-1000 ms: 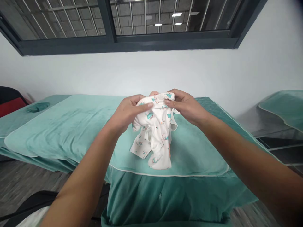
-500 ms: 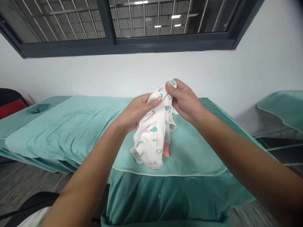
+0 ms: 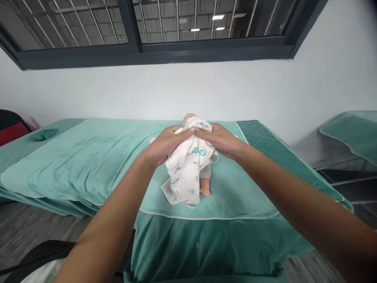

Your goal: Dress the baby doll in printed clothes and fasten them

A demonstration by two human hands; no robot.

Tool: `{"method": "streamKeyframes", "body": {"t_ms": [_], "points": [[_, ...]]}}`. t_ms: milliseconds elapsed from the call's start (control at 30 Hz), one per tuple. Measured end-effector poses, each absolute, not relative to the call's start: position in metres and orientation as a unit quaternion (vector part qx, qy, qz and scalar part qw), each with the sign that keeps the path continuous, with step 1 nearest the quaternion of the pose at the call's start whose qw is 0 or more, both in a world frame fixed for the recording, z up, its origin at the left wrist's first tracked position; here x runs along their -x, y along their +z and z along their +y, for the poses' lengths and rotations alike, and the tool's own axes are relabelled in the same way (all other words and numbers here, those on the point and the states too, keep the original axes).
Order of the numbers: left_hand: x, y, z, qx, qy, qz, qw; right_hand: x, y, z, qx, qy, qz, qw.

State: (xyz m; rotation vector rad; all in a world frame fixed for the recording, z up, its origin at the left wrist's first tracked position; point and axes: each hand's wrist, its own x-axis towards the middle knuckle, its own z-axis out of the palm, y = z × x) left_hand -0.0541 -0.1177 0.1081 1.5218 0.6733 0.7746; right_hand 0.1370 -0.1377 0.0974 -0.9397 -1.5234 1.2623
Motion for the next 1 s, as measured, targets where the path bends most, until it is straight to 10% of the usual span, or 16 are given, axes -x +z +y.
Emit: {"method": "streamKeyframes", "body": {"t_ms": [133,267,500,767,1000], "points": [[0.065,0.105,-0.115,-0.724,0.208,0.265,0.602,-0.137,0.093,-0.129,0.346,0.523,-0.547,0.554],[0.058,0.1,-0.111,-0.654,0.368,0.265,0.605,-0.136,0.085,-0.128,0.352,0.539,-0.527,0.555],[0.036,0.094,-0.108,-0.585,0.438,0.287,0.619,-0.136,0.075,-0.139,0.348,0.582,-0.601,0.424],[0.044,0.091,-0.114,-0.625,0.322,0.269,0.659,-0.133,0.076,-0.122,0.338,0.538,-0.479,0.606],[0.045,0.093,-0.112,-0.598,0.395,0.254,0.649,-0.137,0.074,-0.137,0.306,0.594,-0.574,0.473]]}}
